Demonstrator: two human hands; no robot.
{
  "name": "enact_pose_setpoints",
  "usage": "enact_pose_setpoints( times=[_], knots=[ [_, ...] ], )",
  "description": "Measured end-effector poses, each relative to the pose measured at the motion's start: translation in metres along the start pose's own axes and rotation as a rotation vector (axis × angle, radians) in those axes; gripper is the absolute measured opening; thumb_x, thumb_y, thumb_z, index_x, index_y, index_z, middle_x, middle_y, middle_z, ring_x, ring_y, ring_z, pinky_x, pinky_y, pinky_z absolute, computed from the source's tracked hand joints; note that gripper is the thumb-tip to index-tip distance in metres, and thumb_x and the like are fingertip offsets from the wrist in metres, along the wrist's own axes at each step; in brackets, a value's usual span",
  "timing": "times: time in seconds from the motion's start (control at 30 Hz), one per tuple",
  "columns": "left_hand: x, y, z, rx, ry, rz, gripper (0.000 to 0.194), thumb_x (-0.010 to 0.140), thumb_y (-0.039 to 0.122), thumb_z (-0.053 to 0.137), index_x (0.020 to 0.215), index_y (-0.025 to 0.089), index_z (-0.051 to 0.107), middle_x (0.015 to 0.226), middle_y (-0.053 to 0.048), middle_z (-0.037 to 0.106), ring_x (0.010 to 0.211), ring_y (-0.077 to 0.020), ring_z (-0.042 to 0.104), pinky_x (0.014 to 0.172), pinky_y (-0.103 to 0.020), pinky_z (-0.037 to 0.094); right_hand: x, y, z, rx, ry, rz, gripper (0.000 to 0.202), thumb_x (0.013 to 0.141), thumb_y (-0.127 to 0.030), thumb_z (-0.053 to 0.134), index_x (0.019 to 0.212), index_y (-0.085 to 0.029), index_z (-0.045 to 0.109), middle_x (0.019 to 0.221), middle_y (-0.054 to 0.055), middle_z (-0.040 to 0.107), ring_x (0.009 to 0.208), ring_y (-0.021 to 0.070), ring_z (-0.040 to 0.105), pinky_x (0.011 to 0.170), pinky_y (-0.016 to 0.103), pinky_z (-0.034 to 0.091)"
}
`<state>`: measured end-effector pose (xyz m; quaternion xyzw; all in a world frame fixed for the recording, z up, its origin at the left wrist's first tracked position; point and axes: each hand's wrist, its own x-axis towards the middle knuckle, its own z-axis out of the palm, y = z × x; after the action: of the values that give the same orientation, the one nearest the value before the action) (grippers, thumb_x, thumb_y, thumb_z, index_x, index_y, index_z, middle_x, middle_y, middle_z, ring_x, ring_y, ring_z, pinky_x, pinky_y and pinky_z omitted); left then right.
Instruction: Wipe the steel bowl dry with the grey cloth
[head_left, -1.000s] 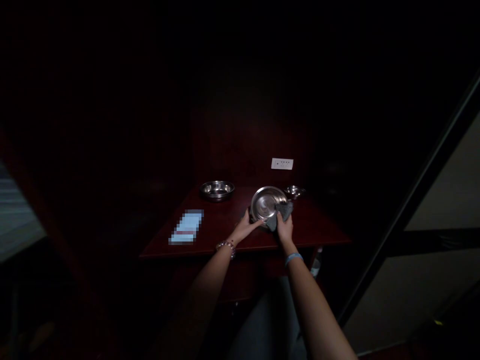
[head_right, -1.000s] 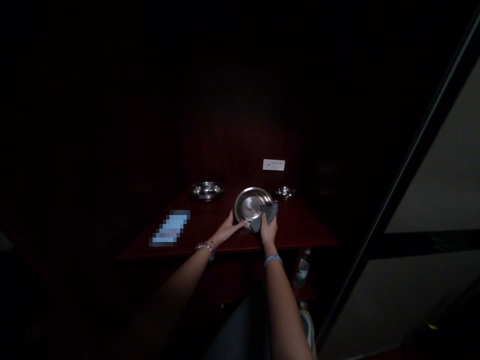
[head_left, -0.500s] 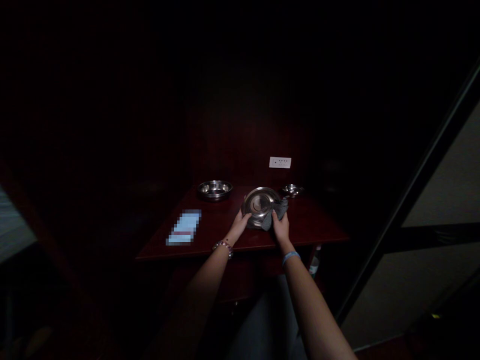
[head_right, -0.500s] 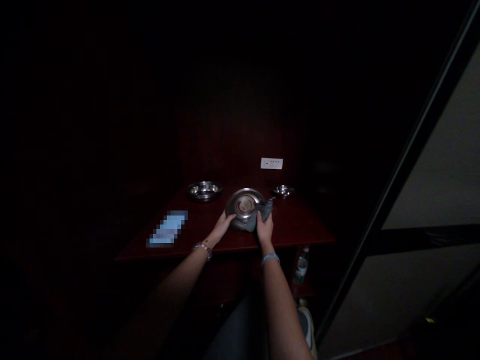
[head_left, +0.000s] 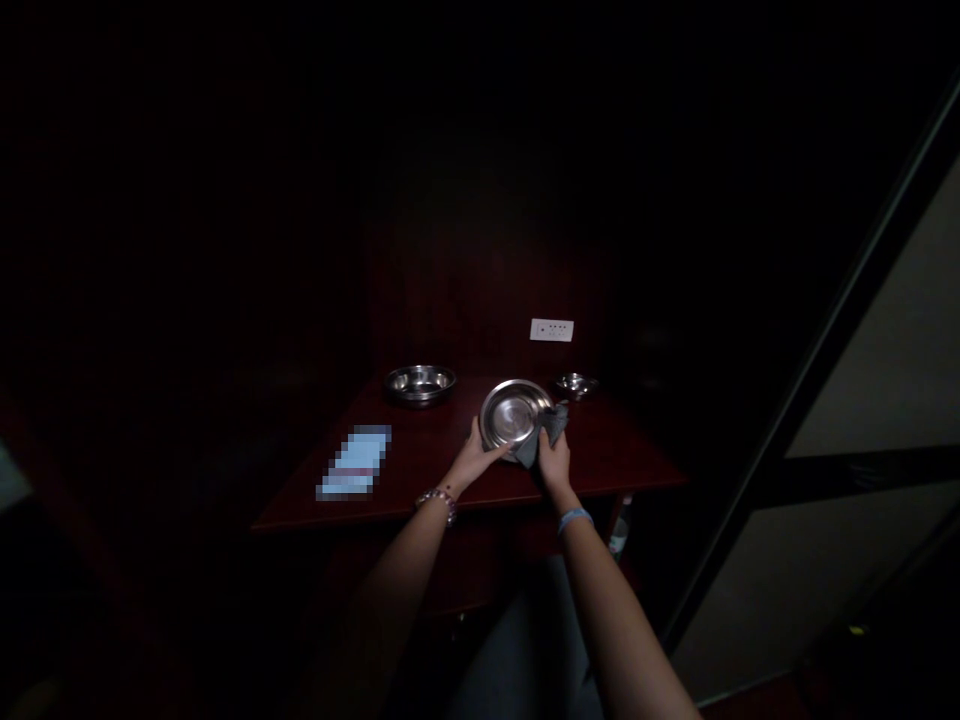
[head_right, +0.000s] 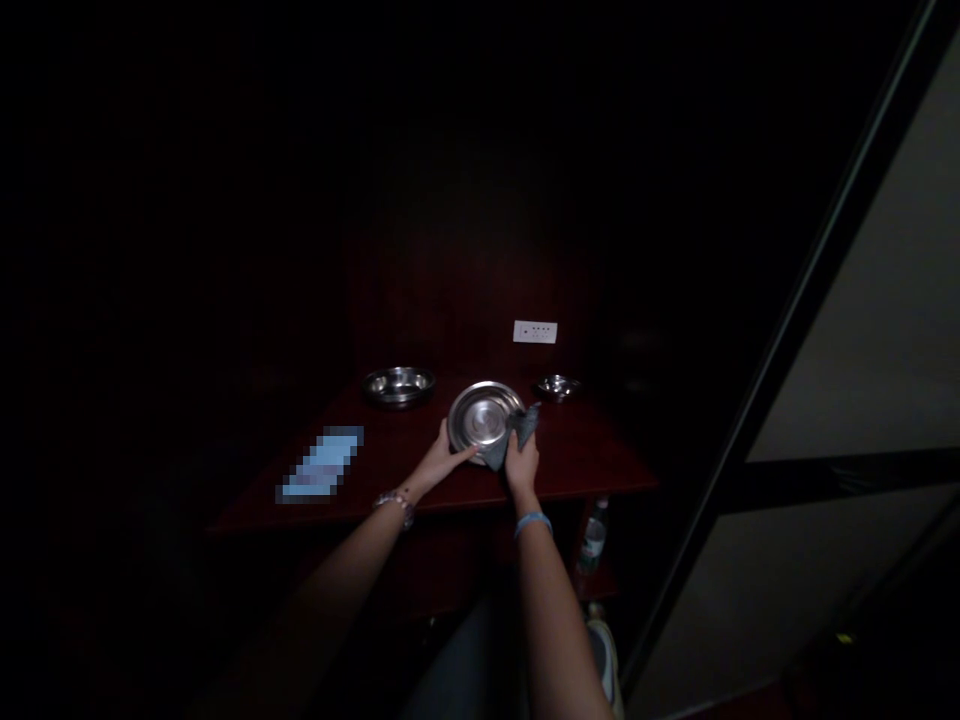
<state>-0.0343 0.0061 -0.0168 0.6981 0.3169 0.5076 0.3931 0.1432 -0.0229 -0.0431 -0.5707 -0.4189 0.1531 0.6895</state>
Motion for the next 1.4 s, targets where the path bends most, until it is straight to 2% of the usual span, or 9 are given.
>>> enact_pose_setpoints(
  times=[0.13, 0.3, 0.37, 0.5, 0.63, 0.87, 1.03, 1.2, 1.4],
  knots=[
    [0.001, -0.005, 0.0, 0.048, -0.005, -0.044, 0.078, 0.079, 0.038, 0.073, 0.145, 0.013, 0.039, 0.141, -0.019, 0.059, 0.132, -0.0281, 0.057, 0.119, -0.043, 0.035, -0.001, -0.001, 0.0, -0.022, -0.009, 0.0, 0.047, 0.089, -0.047, 0.057, 0.128, -0.02, 0.062, 0.123, 0.011, 0.073, 0.114, 0.0269, 0.07, 0.101, 0.039, 0.052],
    [0.003, -0.003, 0.002, -0.035, 0.035, -0.052, 0.067, 0.083, 0.027, 0.066, 0.145, 0.015, 0.045, 0.144, -0.014, 0.06, 0.137, -0.0238, 0.053, 0.122, -0.038, 0.032, -0.001, 0.0, 0.0, -0.004, -0.035, -0.008, 0.047, 0.083, -0.045, 0.066, 0.124, -0.021, 0.064, 0.116, 0.01, 0.076, 0.106, 0.0259, 0.073, 0.096, 0.037, 0.054],
    [0.005, -0.001, 0.002, -0.095, 0.064, -0.079, 0.061, 0.086, 0.029, 0.063, 0.143, 0.015, 0.049, 0.146, -0.013, 0.058, 0.137, -0.0238, 0.053, 0.121, -0.037, 0.033, 0.0, 0.001, 0.0, 0.014, -0.035, -0.018, 0.048, 0.083, -0.044, 0.067, 0.125, -0.021, 0.063, 0.117, 0.01, 0.075, 0.105, 0.0253, 0.073, 0.095, 0.037, 0.054],
    [0.004, 0.006, 0.001, -0.161, 0.099, -0.133, 0.05, 0.093, 0.044, 0.057, 0.137, 0.019, 0.058, 0.145, -0.011, 0.06, 0.137, -0.0246, 0.054, 0.12, -0.037, 0.035, 0.0, 0.0, 0.001, 0.02, -0.049, -0.02, 0.044, 0.084, -0.043, 0.064, 0.122, -0.021, 0.064, 0.117, 0.01, 0.075, 0.106, 0.0245, 0.072, 0.096, 0.036, 0.054],
    [0.001, 0.011, 0.0, -0.161, 0.084, -0.115, 0.054, 0.092, 0.049, 0.058, 0.136, 0.019, 0.057, 0.144, -0.012, 0.061, 0.136, -0.0254, 0.054, 0.12, -0.038, 0.036, 0.0, 0.0, 0.0, -0.004, -0.031, -0.008, 0.043, 0.085, -0.042, 0.061, 0.122, -0.021, 0.064, 0.117, 0.01, 0.075, 0.108, 0.0252, 0.072, 0.098, 0.037, 0.053],
    [-0.001, 0.005, 0.0, -0.073, 0.013, -0.029, 0.077, 0.074, 0.044, 0.079, 0.138, 0.017, 0.044, 0.134, -0.013, 0.063, 0.126, -0.0257, 0.06, 0.115, -0.04, 0.041, 0.0, -0.002, -0.002, -0.028, 0.003, 0.007, 0.044, 0.086, -0.042, 0.059, 0.125, -0.022, 0.062, 0.119, 0.01, 0.074, 0.113, 0.0268, 0.07, 0.101, 0.04, 0.053],
    [0.003, -0.003, -0.001, -0.023, 0.004, -0.025, 0.08, 0.074, 0.038, 0.078, 0.143, 0.018, 0.042, 0.141, -0.013, 0.059, 0.135, -0.0263, 0.054, 0.119, -0.04, 0.036, -0.001, -0.004, -0.002, -0.027, 0.004, 0.011, 0.045, 0.085, -0.042, 0.061, 0.125, -0.022, 0.062, 0.118, 0.01, 0.074, 0.114, 0.028, 0.07, 0.101, 0.041, 0.053],
    [0.004, -0.003, 0.0, -0.091, 0.06, -0.04, 0.063, 0.08, 0.025, 0.068, 0.14, 0.017, 0.051, 0.144, -0.013, 0.059, 0.137, -0.0256, 0.053, 0.121, -0.039, 0.033, -0.001, -0.002, -0.002, 0.003, -0.016, -0.012, 0.047, 0.084, -0.042, 0.063, 0.127, -0.023, 0.062, 0.12, 0.01, 0.074, 0.114, 0.027, 0.07, 0.1, 0.04, 0.053],
    [0.009, -0.007, 0.001, -0.129, 0.128, -0.118, 0.04, 0.083, 0.022, 0.058, 0.121, 0.014, 0.066, 0.128, -0.012, 0.07, 0.125, -0.0265, 0.062, 0.115, -0.041, 0.041, -0.001, -0.001, -0.001, 0.019, -0.039, 0.001, 0.044, 0.084, -0.041, 0.064, 0.124, -0.022, 0.064, 0.12, 0.01, 0.074, 0.112, 0.0259, 0.071, 0.101, 0.039, 0.052]
  ],
)
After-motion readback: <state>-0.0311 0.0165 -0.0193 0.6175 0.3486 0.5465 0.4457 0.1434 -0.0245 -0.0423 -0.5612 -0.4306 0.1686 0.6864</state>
